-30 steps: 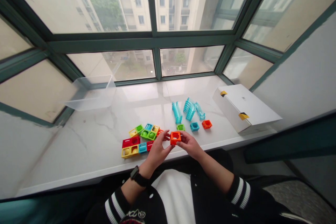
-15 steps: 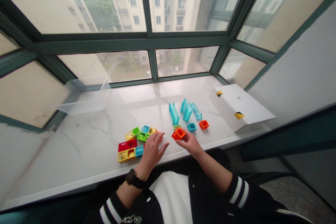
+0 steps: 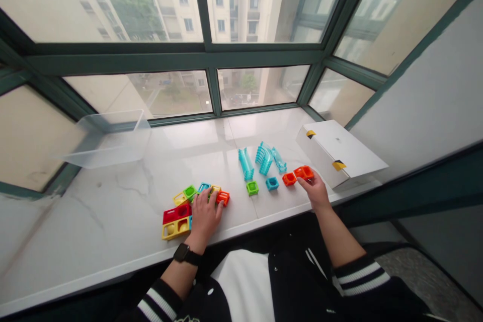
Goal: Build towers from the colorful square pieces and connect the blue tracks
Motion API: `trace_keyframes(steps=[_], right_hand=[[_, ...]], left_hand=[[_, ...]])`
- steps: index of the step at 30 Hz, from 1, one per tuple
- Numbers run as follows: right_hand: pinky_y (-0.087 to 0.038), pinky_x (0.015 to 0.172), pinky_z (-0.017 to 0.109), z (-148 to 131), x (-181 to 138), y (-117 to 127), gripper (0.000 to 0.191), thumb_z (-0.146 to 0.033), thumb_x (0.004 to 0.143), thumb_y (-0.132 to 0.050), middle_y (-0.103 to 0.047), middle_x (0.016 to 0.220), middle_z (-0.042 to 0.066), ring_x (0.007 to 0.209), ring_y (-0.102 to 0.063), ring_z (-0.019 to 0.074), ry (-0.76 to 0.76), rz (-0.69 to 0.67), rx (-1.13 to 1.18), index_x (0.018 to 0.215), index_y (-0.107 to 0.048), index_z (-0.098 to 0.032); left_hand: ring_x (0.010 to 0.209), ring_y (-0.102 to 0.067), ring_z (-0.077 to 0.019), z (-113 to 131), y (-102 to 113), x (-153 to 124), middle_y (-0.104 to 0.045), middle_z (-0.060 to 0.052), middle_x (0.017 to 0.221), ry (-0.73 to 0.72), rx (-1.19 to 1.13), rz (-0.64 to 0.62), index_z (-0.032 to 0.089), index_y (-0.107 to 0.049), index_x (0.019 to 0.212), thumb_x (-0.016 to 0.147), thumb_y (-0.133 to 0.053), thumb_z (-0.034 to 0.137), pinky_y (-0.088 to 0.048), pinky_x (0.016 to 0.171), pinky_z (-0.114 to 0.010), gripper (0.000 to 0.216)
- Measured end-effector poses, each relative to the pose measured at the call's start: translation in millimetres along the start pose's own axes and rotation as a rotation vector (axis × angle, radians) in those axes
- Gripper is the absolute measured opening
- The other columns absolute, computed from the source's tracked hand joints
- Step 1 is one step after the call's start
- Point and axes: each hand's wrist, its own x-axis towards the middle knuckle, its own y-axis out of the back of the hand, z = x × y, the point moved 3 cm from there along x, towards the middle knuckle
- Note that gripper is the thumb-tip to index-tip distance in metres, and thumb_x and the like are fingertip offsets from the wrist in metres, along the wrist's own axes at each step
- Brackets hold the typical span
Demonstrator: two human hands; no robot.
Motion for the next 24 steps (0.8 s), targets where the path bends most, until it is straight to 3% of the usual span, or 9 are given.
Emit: trace_keyframes(steps=[9,15,24], right_hand=[[-0.051,0.112,0.055,42.8,28.7,-1.7,0.077,-0.052,0.07,-0.085,-0.068,0.14,0.016,0.126,-0.065,0.0345,0.102,-0.055,-0.448,0.138,-0.066,-0.02],[-0.061,0.098,0.049,60.4,33.7,0.1,0.079,-0.055,0.072,-0.082,-0.071,0.136,0.015,0.109,-0.072,0.0314,0.039,-0.089,-0.486,0.141,-0.064,-0.022],[-0.063,0.086,0.045,57.1,36.0,1.6,0.079,-0.055,0.071,-0.079,-0.074,0.13,0.012,0.093,-0.074,0.0287,0.077,-0.153,-0.601,0.141,-0.06,-0.025]], left_hand=[[0.139,-0.053,-0.0398,1.1,1.7,0.7,-0.061,-0.016,0.147,0.016,-0.019,-0.004,0.026,-0.067,0.135,0.101,-0.057,0.037,-0.033,0.123,-0.065,0.037],[0.14,-0.052,-0.0384,2.3,1.4,0.6,-0.06,-0.017,0.149,0.005,0.069,-0.037,0.023,-0.066,0.138,0.103,-0.054,0.037,-0.033,0.124,-0.063,0.039],[0.141,-0.052,-0.0373,3.6,1.8,0.9,-0.059,-0.016,0.151,0.01,0.13,-0.067,0.022,-0.066,0.138,0.104,-0.052,0.038,-0.032,0.125,-0.06,0.04]])
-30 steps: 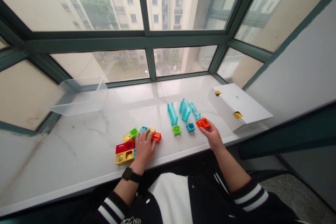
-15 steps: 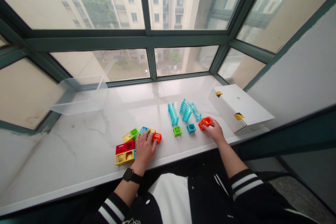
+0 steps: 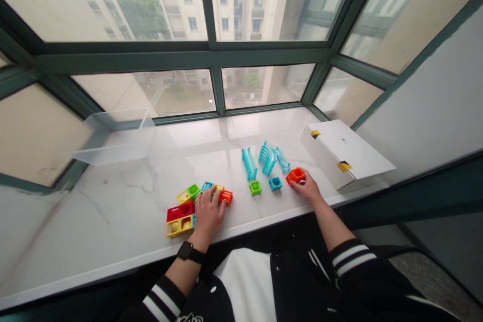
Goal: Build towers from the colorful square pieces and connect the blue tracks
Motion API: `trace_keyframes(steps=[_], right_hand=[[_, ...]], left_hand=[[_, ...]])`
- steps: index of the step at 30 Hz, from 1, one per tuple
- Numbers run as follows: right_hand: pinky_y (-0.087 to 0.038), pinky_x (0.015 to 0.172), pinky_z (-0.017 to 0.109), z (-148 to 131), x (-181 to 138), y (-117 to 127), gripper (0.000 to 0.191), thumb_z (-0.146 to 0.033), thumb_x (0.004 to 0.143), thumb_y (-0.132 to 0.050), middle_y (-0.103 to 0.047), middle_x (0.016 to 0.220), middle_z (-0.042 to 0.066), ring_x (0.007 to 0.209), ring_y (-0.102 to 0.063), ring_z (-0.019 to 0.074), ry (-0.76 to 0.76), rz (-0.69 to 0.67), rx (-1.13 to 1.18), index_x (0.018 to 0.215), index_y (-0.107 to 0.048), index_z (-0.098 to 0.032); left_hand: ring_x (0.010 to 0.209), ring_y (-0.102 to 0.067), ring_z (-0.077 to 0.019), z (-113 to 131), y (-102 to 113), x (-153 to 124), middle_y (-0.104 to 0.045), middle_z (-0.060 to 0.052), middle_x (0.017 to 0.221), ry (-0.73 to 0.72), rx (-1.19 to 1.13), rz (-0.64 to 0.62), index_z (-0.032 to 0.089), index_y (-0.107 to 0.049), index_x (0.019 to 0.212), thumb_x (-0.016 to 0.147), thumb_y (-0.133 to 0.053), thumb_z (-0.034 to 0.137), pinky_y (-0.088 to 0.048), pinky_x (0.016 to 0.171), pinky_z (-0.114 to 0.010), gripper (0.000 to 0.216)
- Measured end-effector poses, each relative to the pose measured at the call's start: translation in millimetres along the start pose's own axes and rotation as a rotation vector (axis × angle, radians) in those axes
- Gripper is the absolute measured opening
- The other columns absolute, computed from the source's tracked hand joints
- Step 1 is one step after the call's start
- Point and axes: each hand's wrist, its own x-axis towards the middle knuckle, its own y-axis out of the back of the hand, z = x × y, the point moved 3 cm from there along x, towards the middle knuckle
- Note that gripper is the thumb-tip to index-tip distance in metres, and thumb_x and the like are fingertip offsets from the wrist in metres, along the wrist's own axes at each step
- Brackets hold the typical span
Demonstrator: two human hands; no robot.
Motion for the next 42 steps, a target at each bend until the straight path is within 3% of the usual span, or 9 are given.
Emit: trace_keyframes(steps=[13,20,26,33,42], right_hand=[[-0.06,0.077,0.041,-8.2,-5.7,-1.7,0.072,-0.056,0.075,-0.076,-0.076,0.121,0.011,0.079,-0.072,0.0258,0.059,0.052,-0.179,0.138,-0.059,-0.025],[-0.058,0.09,0.046,-5.4,-8.3,-8.9,0.07,-0.055,0.076,-0.073,-0.075,0.122,0.014,0.103,-0.073,0.0334,0.078,0.13,-0.195,0.136,-0.059,-0.024],[-0.057,0.094,0.048,-1.4,-9.4,-13.0,0.072,-0.055,0.076,-0.073,-0.074,0.124,0.014,0.107,-0.071,0.0346,0.072,0.154,-0.161,0.139,-0.056,-0.023],[-0.06,0.081,0.044,5.1,-10.3,-12.7,0.081,-0.058,0.074,-0.076,-0.073,0.128,0.015,0.095,-0.071,0.0309,0.039,0.095,-0.084,0.144,-0.055,-0.023],[-0.059,0.08,0.044,10.5,-8.1,-14.8,0.055,-0.061,0.075,-0.073,-0.074,0.11,0.012,0.092,-0.07,0.0301,0.029,0.064,-0.095,0.113,-0.068,-0.022]], left_hand=[[0.141,-0.053,-0.038,-0.5,-0.3,0.0,-0.06,-0.016,0.15,0.003,-0.013,0.01,0.022,-0.067,0.138,0.103,-0.054,0.038,-0.032,0.124,-0.061,0.041],[0.141,-0.052,-0.0379,-0.8,-0.8,-0.2,-0.06,-0.016,0.15,0.003,-0.012,0.006,0.021,-0.067,0.138,0.103,-0.054,0.037,-0.032,0.125,-0.06,0.04],[0.141,-0.052,-0.0376,-1.9,-0.8,-0.4,-0.061,-0.017,0.149,-0.002,-0.029,0.01,0.021,-0.067,0.138,0.103,-0.054,0.037,-0.032,0.124,-0.061,0.041],[0.141,-0.052,-0.0368,-2.6,-1.4,-0.6,-0.06,-0.016,0.149,0.002,-0.018,0.008,0.021,-0.067,0.139,0.104,-0.053,0.038,-0.032,0.125,-0.06,0.041],[0.141,-0.051,-0.037,-2.2,-0.3,-0.2,-0.06,-0.016,0.149,-0.005,-0.025,0.001,0.021,-0.067,0.138,0.104,-0.052,0.039,-0.032,0.125,-0.061,0.041]])
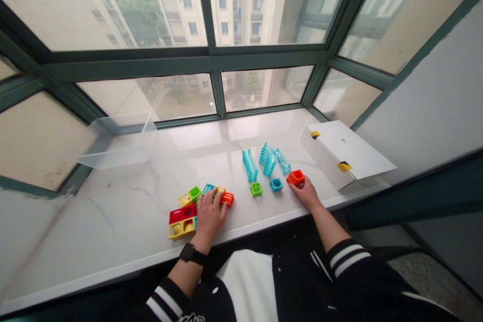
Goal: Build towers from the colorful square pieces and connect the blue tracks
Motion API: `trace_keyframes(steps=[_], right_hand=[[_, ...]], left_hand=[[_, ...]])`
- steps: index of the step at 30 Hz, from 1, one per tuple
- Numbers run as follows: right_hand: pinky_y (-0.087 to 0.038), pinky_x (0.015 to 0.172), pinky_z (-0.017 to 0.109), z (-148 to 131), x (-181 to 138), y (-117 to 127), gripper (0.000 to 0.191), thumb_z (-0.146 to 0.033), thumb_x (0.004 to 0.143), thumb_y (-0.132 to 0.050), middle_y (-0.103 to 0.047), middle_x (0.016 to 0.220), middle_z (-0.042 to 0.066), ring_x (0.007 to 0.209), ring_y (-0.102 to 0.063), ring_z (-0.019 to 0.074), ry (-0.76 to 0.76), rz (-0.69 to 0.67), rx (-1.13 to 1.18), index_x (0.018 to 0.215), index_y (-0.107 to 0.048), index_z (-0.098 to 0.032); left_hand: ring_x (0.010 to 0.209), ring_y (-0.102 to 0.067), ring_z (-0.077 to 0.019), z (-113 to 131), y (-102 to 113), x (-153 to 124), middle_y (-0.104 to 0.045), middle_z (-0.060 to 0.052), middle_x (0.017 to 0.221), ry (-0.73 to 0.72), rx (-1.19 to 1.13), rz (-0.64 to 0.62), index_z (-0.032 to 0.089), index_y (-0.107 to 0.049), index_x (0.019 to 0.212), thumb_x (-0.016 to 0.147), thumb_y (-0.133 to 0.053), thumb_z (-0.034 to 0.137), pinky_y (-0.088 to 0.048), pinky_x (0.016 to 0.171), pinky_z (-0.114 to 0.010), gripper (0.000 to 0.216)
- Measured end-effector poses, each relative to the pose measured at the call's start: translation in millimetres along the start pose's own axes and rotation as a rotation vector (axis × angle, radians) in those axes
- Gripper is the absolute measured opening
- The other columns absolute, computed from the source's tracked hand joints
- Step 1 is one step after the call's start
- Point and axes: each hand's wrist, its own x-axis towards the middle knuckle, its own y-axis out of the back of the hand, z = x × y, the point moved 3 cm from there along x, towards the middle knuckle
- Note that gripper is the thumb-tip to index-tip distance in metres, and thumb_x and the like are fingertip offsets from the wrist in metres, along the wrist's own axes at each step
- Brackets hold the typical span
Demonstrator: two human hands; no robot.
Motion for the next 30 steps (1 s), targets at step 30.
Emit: trace_keyframes(steps=[30], right_hand=[[-0.059,0.086,0.045,12.0,-2.5,-9.1,0.057,-0.06,0.074,-0.074,-0.073,0.111,0.009,0.095,-0.071,0.0291,-0.052,0.032,0.05,0.117,-0.064,-0.023]], left_hand=[[0.141,-0.052,-0.0369,1.6,1.9,0.2,-0.06,-0.016,0.15,0.006,0.001,-0.003,0.023,-0.066,0.138,0.103,-0.053,0.038,-0.032,0.125,-0.061,0.04]])
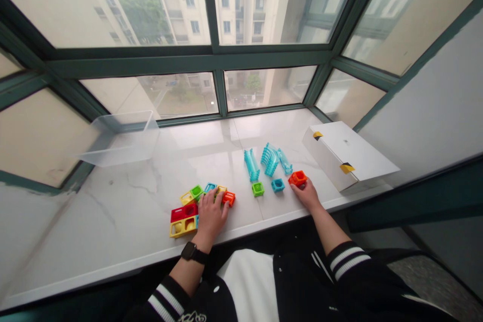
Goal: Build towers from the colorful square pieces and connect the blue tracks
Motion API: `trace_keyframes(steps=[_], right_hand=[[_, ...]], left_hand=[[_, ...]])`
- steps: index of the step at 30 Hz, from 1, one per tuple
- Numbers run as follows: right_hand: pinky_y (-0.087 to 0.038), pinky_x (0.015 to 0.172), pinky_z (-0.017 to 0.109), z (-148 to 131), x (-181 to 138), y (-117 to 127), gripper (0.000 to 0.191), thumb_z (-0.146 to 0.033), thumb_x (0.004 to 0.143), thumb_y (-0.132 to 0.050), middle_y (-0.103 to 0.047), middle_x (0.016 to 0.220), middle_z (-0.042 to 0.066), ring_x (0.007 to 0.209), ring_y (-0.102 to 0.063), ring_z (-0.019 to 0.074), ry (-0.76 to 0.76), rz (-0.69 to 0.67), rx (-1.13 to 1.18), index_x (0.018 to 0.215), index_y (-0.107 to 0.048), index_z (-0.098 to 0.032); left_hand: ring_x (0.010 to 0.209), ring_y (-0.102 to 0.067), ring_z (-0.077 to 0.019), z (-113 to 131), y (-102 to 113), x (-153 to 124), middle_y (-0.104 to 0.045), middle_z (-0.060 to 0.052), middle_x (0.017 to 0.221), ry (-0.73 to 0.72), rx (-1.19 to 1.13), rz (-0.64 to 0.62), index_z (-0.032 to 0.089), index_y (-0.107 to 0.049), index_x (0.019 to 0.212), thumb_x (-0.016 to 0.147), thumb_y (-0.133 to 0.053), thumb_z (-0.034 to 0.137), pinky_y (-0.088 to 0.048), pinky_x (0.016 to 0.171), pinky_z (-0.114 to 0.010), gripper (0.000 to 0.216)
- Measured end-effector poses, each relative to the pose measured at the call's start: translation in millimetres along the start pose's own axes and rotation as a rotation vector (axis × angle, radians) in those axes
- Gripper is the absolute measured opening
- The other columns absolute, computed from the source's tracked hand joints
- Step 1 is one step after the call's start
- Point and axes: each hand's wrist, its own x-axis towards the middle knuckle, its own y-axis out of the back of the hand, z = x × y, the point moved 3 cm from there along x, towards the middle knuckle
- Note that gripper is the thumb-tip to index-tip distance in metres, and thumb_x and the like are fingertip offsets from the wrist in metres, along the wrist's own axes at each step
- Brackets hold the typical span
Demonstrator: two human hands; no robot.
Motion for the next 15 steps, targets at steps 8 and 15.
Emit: trace_keyframes(steps=[8,15], right_hand=[[-0.059,0.085,0.044,4.7,0.3,-2.7,0.064,-0.061,0.074,-0.074,-0.073,0.118,0.012,0.096,-0.071,0.0294,-0.015,0.002,0.0,0.123,-0.064,-0.022],[-0.06,0.084,0.043,4.6,0.9,-2.4,0.062,-0.061,0.074,-0.075,-0.074,0.117,0.011,0.096,-0.071,0.0292,0.01,-0.005,0.02,0.121,-0.064,-0.022]], left_hand=[[0.141,-0.051,-0.0372,0.9,0.7,0.3,-0.059,-0.016,0.15,0.008,-0.005,-0.01,0.022,-0.066,0.138,0.103,-0.052,0.037,-0.031,0.125,-0.06,0.041],[0.14,-0.052,-0.0367,1.4,1.7,0.6,-0.06,-0.016,0.149,0.008,-0.001,-0.001,0.023,-0.067,0.137,0.103,-0.052,0.037,-0.032,0.125,-0.06,0.04]])
